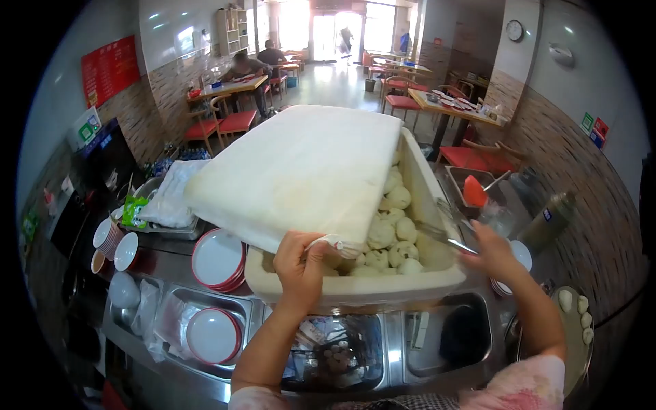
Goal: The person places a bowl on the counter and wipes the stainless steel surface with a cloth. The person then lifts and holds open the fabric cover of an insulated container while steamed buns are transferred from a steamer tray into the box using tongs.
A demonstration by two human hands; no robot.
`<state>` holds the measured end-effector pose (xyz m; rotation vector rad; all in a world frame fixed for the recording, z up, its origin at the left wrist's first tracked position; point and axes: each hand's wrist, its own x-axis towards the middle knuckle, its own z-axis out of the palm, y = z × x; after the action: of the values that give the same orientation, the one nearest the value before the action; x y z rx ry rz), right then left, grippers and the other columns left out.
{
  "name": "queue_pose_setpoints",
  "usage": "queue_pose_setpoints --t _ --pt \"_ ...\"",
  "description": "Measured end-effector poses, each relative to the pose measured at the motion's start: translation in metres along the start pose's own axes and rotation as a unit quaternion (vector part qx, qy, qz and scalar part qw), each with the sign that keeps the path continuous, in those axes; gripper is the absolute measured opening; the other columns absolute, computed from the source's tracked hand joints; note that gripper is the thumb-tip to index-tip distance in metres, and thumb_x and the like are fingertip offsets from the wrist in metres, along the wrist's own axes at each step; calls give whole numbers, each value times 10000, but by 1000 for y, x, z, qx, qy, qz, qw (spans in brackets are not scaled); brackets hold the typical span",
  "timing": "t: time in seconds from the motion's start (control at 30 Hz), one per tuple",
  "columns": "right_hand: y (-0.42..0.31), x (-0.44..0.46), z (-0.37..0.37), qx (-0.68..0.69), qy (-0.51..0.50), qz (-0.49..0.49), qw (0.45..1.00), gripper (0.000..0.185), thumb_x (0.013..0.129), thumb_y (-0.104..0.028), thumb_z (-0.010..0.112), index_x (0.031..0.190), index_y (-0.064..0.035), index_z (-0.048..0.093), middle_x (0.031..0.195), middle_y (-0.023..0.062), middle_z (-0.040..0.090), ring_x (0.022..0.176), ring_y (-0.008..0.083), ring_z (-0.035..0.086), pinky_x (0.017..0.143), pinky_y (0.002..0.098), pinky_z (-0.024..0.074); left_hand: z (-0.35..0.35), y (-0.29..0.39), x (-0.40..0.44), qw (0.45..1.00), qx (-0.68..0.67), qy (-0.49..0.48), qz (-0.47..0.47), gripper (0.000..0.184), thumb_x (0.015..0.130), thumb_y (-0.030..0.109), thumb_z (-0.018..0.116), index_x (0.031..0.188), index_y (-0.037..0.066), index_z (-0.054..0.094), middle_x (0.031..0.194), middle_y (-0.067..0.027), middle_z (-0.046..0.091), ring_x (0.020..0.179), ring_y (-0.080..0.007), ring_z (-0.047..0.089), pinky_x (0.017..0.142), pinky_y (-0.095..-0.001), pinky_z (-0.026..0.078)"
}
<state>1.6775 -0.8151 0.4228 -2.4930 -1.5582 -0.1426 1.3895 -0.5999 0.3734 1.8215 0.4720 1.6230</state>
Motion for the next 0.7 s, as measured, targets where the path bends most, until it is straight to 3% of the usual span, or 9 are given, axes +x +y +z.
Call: queue_pose_setpoints --t 0.03,0.1,0.17,0.23,0.3,0.4,0.5,0.63,0.7 --pt "32 -28 -3 31 53 -11 998 630 711 -274 699 1219 7 454 1140 219 533 982 382 560 841 396 457 5 -1 -5 1000 13 -3 1 129 837 135 625 829 7 624 746 -91 576 663 -199 546 589 -284 422" --pt "68 -82 -28 151 70 115 979 562 710 -198 680 1203 0 493 1111 213 560 987 365 562 844 381 443 14 -2 -15 999 39 -7 2 125 835 129 622 830 4 621 746 -97 576 667 -212 551 598 -295 428" --pt "128 -143 -29 117 154 132 972 451 746 -134 617 1158 16 511 944 125 588 862 179 567 750 316 450 20 5 -22 998 69 -13 -4 124 837 125 615 831 1 619 748 -101 575 673 -221 555 607 -303 433" --pt "151 -199 -48 171 154 251 940 378 760 -135 600 1099 12 522 852 75 551 771 146 519 699 282 423 27 8 -29 996 86 -19 -15 125 844 120 594 830 -4 613 753 -107 573 679 -227 558 617 -305 436" --pt "184 -253 -57 241 156 328 900 297 779 -146 595 1027 2 525 794 23 490 712 129 455 659 268 391 35 17 -37 995 97 -26 -28 132 849 124 589 829 -4 613 755 -105 569 683 -222 557 616 -303 435" --pt "230 -327 -58 224 215 360 880 244 803 -165 584 985 -14 522 773 -6 451 701 122 431 644 273 381 51 26 -52 993 112 -33 -33 142 854 131 585 829 -7 610 758 -99 560 693 -204 550 630 -294 439" --pt "267 -390 -56 196 263 397 857 265 831 -190 570 1017 -8 521 810 20 473 736 143 451 681 287 394 74 41 -68 993 110 -25 -47 146 857 137 585 833 -5 606 757 -96 557 695 -196 545 640 -290 439" --pt "294 -445 -68 205 212 517 803 524 853 -238 594 1278 1 403 1044 76 493 971 191 485 902 323 370 110 52 -82 993 105 -11 -59 153 866 156 573 832 9 602 770 -99 559 707 -211 550 649 -303 437" --pt "318 -471 -61 208 210 516 804 540 859 -256 584 1295 0 396 1057 83 500 987 199 489 915 335 368 128 49 -88 987 157 -13 -34 170 876 176 556 817 23 600 777 -101 560 714 -235 552 649 -323 436"
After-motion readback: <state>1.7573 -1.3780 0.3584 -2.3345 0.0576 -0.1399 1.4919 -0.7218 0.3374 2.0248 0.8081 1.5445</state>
